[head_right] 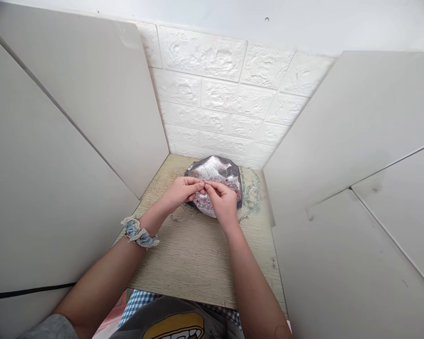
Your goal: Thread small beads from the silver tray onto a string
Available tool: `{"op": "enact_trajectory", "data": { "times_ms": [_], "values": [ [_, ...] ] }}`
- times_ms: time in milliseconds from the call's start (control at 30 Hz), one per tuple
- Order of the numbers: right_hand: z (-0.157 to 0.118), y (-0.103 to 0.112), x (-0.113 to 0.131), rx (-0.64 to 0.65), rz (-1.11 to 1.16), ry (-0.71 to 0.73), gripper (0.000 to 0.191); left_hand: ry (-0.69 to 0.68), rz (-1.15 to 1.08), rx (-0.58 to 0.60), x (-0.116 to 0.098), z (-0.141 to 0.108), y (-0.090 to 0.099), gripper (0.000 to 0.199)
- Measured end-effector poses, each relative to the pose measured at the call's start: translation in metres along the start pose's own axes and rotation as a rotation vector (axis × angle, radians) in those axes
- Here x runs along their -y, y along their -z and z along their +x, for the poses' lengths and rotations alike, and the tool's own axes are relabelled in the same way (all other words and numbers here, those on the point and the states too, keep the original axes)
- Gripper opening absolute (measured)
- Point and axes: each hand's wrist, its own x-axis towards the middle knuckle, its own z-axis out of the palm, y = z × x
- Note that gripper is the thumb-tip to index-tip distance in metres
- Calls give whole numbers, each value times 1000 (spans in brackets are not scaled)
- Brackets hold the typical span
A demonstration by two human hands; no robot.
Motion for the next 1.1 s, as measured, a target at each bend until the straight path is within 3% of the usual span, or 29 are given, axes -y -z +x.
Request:
{"op": "enact_trajectory", "data": {
  "times_ms": [467, 667, 800, 933, 1100],
  "values": [
    [-1, -4, -4, -23, 4, -17, 18, 36, -1, 29, 2, 1, -2, 25],
    [-2, -1, 0, -109, -163, 54, 25, 30, 26, 12, -2, -1, -2, 24],
    [-1, 5, 5, -99, -268, 135, 17, 4, 43, -8, -1, 0, 0, 23],
    [1, 9, 7, -89, -239, 237, 10, -27, 69, -19, 0, 0, 0, 23],
    [3, 11, 6, -69, -200, 233, 7, -63, 114, -24, -3, -2, 0, 24]
  ]
}}
